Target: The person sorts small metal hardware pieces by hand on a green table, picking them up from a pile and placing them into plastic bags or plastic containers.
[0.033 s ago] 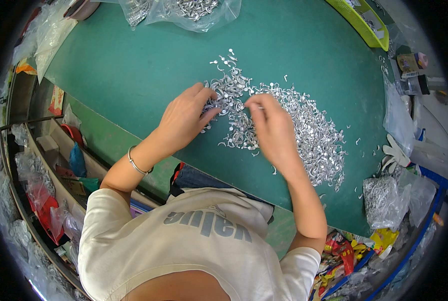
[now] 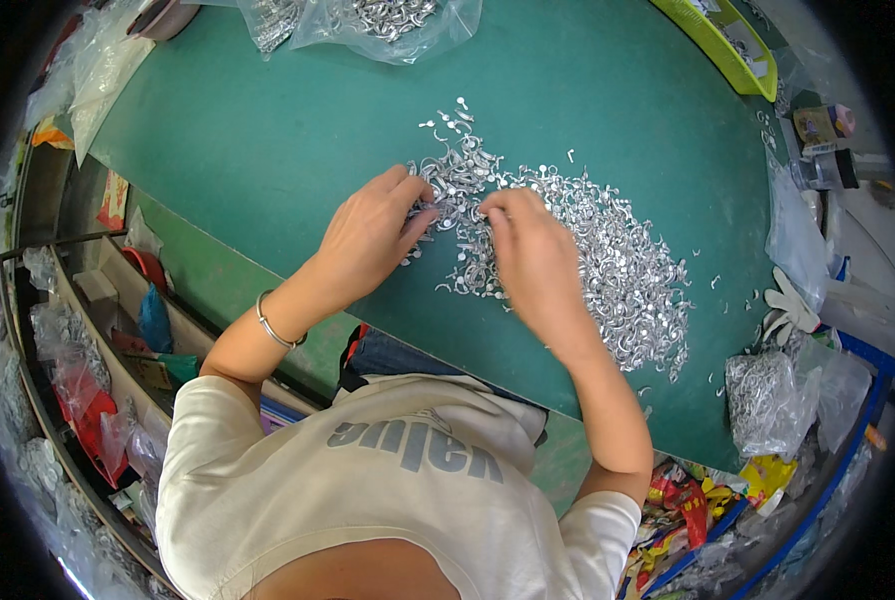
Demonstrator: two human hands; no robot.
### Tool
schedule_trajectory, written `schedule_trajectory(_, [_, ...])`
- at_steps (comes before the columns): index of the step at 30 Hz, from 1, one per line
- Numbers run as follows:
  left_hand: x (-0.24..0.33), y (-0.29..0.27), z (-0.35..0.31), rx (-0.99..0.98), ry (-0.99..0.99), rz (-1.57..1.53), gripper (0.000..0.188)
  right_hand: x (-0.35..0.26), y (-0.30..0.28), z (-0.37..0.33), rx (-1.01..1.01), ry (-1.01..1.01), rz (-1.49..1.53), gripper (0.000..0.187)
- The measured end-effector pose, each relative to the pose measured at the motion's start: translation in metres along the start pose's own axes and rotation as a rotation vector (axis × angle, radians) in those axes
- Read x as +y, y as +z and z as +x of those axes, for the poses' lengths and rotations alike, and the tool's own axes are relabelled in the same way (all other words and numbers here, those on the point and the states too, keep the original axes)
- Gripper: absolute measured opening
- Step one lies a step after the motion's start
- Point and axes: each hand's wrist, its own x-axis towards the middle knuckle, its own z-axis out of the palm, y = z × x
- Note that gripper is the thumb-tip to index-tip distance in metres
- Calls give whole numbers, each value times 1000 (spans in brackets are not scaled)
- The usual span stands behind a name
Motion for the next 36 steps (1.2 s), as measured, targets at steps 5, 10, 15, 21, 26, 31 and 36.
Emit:
schedule_trajectory(5, [-5, -1, 2, 3, -53, -153, 15, -1, 7, 0, -86, -92, -298, 9])
schedule_trajectory(10, [-15, -13, 3, -58, -310, -765, 12, 17, -12, -2, -88, 83, -71, 9])
schedule_trajectory(15, [-11, -17, 2, -36, -342, -703, 13, 9, -27, 4, -200, 491, 994, 15])
schedule_trajectory(21, [-3, -8, -6, 46, -44, -108, 19, 16, -17, 7, -165, 346, 699, 9])
schedule_trajectory(26, [0, -7, -7, -50, -25, -54, 17, 2, -1, 6, -138, -54, -159, 15])
schedule_trajectory(31, [0, -6, -4, -27, 4, 7, 14, 8, -6, 8, -131, -46, -22, 8])
schedule_trajectory(36, [-3, -1, -2, -14, -9, -48, 13, 17, -30, 5, -224, 438, 1076, 14])
